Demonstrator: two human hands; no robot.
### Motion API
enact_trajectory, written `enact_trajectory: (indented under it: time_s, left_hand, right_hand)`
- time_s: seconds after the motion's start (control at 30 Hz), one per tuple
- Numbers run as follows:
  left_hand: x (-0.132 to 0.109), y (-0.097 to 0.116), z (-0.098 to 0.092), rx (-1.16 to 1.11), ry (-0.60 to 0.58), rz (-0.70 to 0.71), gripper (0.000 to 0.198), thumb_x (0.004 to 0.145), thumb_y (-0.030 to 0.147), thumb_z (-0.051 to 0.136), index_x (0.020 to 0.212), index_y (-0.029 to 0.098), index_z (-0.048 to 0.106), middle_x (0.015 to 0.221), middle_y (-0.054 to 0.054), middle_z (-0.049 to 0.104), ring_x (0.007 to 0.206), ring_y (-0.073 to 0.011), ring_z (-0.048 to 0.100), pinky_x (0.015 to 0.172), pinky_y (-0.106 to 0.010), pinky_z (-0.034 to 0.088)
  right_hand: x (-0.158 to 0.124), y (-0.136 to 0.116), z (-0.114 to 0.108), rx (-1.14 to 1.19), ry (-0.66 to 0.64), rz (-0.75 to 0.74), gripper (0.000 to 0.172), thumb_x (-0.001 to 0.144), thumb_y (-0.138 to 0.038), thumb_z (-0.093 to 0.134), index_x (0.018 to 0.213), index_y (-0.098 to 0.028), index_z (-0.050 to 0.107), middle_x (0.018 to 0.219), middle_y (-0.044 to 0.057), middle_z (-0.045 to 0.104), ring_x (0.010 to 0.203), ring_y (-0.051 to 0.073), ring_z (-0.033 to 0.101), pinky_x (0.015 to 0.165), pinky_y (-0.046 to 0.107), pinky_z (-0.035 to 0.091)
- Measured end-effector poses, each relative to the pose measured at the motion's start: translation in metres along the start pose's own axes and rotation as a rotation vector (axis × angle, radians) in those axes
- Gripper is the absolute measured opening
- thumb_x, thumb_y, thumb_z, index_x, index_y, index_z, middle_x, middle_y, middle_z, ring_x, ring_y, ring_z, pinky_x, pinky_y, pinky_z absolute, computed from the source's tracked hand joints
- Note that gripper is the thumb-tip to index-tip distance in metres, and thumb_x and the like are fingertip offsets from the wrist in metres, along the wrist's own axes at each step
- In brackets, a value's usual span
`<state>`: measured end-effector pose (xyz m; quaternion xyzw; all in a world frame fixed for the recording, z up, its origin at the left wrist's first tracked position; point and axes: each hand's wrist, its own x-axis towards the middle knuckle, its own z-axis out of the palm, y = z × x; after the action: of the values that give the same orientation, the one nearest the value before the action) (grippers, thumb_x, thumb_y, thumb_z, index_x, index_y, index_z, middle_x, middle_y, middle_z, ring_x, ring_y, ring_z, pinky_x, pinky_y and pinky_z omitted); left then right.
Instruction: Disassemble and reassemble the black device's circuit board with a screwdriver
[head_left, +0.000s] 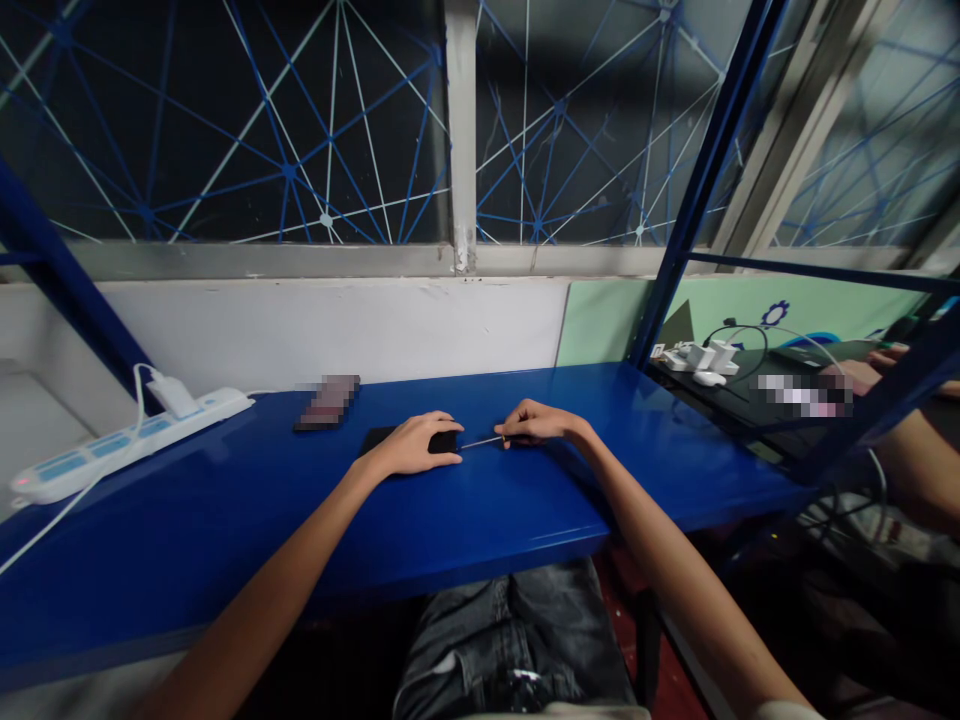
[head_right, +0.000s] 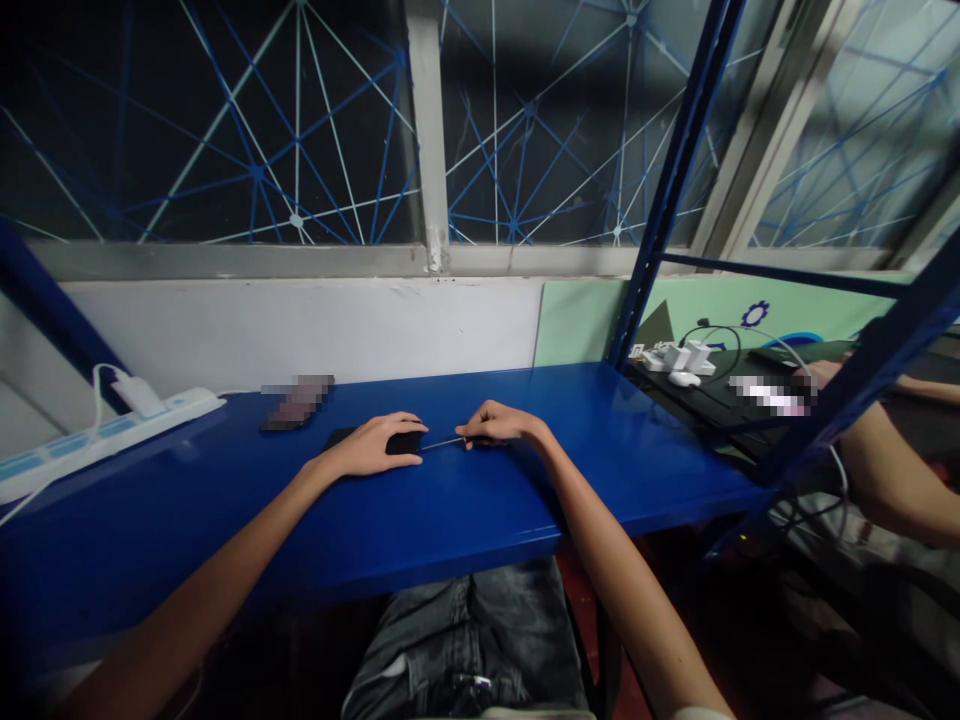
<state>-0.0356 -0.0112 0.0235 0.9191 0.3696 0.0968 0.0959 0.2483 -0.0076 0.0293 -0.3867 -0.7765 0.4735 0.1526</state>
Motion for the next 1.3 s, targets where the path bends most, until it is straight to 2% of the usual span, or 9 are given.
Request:
enact_trajectory:
  time_s: [0.1,0.2,0.5,0.67,0.87,0.97,1.07,1.3]
  left_hand:
    - [0.000,0.000,0.000,0.002,-0.008,-0.007,0.062,0.084,0.068,0.051,0.132,0.030,0.055,0.140,-0.008,0.049,0.121,-0.0332,0.051,0.095,-0.044,0.043]
    - [0.000,0.000,0.000,0.007,-0.009,-0.008,0.062,0.084,0.069,0.051,0.132,0.030,0.055,0.141,-0.008,0.049,0.121,-0.0331,0.051,0.095,-0.044,0.043]
    - [0.001,-0.002,0.002,0.011,0.016,0.012,0.060,0.084,0.067,0.053,0.131,0.029,0.056,0.138,-0.009,0.050,0.120,-0.0314,0.052,0.097,-0.042,0.042]
    - [0.001,-0.002,0.003,0.018,0.021,0.014,0.059,0.084,0.066,0.054,0.131,0.029,0.057,0.138,-0.009,0.051,0.120,-0.0313,0.052,0.098,-0.042,0.042]
    - [0.001,-0.001,0.002,0.021,0.019,0.009,0.060,0.084,0.067,0.052,0.131,0.029,0.057,0.139,-0.009,0.050,0.120,-0.0312,0.052,0.097,-0.041,0.042]
    - [0.000,0.000,0.001,0.010,0.012,0.004,0.061,0.084,0.068,0.052,0.131,0.029,0.056,0.139,-0.009,0.050,0.120,-0.0320,0.052,0.097,-0.042,0.042]
    - [0.000,0.001,0.000,-0.001,0.002,-0.003,0.062,0.084,0.068,0.051,0.132,0.030,0.056,0.140,-0.009,0.049,0.121,-0.0328,0.051,0.097,-0.043,0.042]
    - [0.000,0.001,0.000,-0.002,0.001,-0.005,0.062,0.084,0.067,0.052,0.133,0.029,0.055,0.140,-0.009,0.049,0.121,-0.0332,0.050,0.097,-0.044,0.041]
  right_hand:
    - [0.001,0.001,-0.001,-0.017,0.038,-0.014,0.040,0.071,-0.051,0.074,0.079,-0.012,0.068,0.054,-0.005,0.049,0.045,0.006,0.039,0.041,0.020,0.027]
    - [0.003,0.004,-0.001,-0.035,0.090,-0.025,0.040,0.059,-0.043,0.083,0.079,-0.014,0.064,0.064,-0.004,0.054,0.051,0.008,0.044,0.043,0.020,0.029]
    - [0.011,0.010,0.003,-0.040,0.113,-0.118,0.040,0.052,-0.032,0.086,0.071,-0.015,0.055,0.063,-0.006,0.050,0.057,0.008,0.044,0.055,0.022,0.035]
    - [0.009,0.008,0.004,-0.002,0.079,-0.071,0.043,0.053,-0.032,0.085,0.075,-0.017,0.051,0.061,-0.007,0.053,0.050,0.008,0.046,0.050,0.022,0.037]
    - [0.009,0.010,0.003,-0.017,0.088,-0.087,0.041,0.054,-0.031,0.086,0.075,-0.017,0.053,0.058,-0.007,0.054,0.048,0.008,0.047,0.048,0.021,0.037]
    - [0.008,0.010,0.002,0.023,0.063,-0.101,0.040,0.055,-0.036,0.086,0.074,-0.015,0.058,0.061,-0.004,0.057,0.050,0.009,0.050,0.050,0.022,0.040]
    - [0.005,0.009,0.000,0.030,0.025,-0.091,0.039,0.063,-0.045,0.081,0.077,-0.012,0.067,0.062,0.000,0.060,0.053,0.010,0.051,0.051,0.023,0.041]
    - [0.002,0.004,-0.002,-0.070,0.043,-0.041,0.046,0.075,-0.056,0.069,0.078,-0.010,0.072,0.057,-0.002,0.053,0.049,0.006,0.038,0.047,0.022,0.030]
